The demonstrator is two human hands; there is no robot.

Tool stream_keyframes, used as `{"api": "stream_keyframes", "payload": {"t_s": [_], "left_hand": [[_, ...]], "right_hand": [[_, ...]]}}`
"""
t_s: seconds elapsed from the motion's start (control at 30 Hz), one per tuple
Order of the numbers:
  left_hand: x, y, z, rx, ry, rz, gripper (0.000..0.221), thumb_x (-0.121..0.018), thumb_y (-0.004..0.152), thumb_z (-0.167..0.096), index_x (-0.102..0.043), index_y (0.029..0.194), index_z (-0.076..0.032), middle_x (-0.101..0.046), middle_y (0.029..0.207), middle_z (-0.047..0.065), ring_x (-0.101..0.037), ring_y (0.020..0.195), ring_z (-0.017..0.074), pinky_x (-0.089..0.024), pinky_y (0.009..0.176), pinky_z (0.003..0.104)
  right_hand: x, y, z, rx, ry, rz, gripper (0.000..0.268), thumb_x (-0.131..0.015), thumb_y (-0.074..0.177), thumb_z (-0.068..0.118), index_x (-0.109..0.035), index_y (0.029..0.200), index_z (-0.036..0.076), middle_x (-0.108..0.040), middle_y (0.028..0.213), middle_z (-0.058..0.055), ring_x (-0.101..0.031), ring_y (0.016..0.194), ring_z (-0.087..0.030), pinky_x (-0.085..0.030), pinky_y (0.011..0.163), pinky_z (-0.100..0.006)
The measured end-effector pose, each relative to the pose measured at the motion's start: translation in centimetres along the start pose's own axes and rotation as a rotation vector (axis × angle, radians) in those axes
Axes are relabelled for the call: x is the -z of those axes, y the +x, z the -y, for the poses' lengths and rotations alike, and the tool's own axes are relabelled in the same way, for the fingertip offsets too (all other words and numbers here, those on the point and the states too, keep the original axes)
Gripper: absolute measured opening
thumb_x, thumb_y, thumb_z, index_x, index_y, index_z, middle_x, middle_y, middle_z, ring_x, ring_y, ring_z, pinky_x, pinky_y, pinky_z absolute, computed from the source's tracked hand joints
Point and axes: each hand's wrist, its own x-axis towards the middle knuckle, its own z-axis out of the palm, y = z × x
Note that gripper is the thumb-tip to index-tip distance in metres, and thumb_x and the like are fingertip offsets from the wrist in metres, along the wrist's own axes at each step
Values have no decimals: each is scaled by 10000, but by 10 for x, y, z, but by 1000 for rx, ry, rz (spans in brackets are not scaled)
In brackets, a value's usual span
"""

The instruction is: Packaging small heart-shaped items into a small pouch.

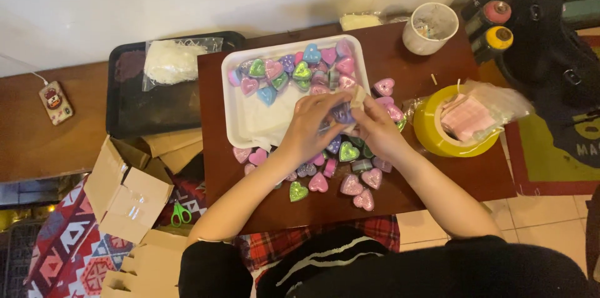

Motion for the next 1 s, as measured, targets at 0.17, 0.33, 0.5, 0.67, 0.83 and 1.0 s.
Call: {"api": "stream_keyframes", "payload": {"t_s": [0.17, 0.33, 0.5, 0.67, 0.83, 1.0], "left_hand": [[-7, -4, 8, 88, -38, -124, 609, -834, 853, -127, -578, 1406, -110, -679, 1312, 137, -648, 1204, 318, -479, 1079, 422], [-2, -3, 5, 246, -228, -116, 660, -851, 816, -121, -546, 1400, -85, -674, 1297, 141, -687, 1193, 312, -541, 1016, 381], [-5, -5, 11, -67, -73, -71, 583, -812, 857, -48, -564, 1384, -76, -672, 1319, 140, -658, 1191, 315, -541, 1029, 389], [5, 0, 5, -106, -31, -54, 613, -857, 802, -96, -583, 1349, -69, -687, 1216, 116, -662, 1133, 301, -526, 1000, 422], [6, 0, 3, -95, -29, -54, 651, -891, 753, -145, -591, 1325, -64, -685, 1155, 107, -667, 1075, 318, -526, 955, 426], [0, 0, 7, 183, -426, -105, 633, -885, 800, -97, -549, 1334, -43, -648, 1269, 125, -695, 1147, 220, -626, 903, 321]], "right_hand": [[3, -4, -7, 34, 9, 125, 373, -439, 1070, 197, -524, 1395, 36, -591, 1390, -91, -625, 1278, -207, -533, 1068, -419], [49, 2, -44, 80, -30, 74, 349, -462, 1164, 204, -579, 1378, -45, -649, 1336, -188, -680, 1219, -261, -566, 1083, -424], [11, 2, -5, 73, -98, 40, 591, -640, 972, 93, -392, 1508, 112, -635, 1290, -81, -650, 1127, -151, -555, 976, -333], [33, 2, -11, -81, -76, 30, 478, -642, 972, 99, -539, 1430, 5, -656, 1268, -70, -666, 1102, -142, -561, 955, -329], [55, 6, -24, -66, -190, 6, 327, -661, 984, 77, -653, 1291, -36, -720, 1127, -82, -693, 976, -150, -558, 854, -292], [31, 0, -9, 33, -479, -169, 277, -675, 984, 83, -697, 1246, -6, -714, 1044, -51, -626, 879, -105, -487, 754, -266]]}}
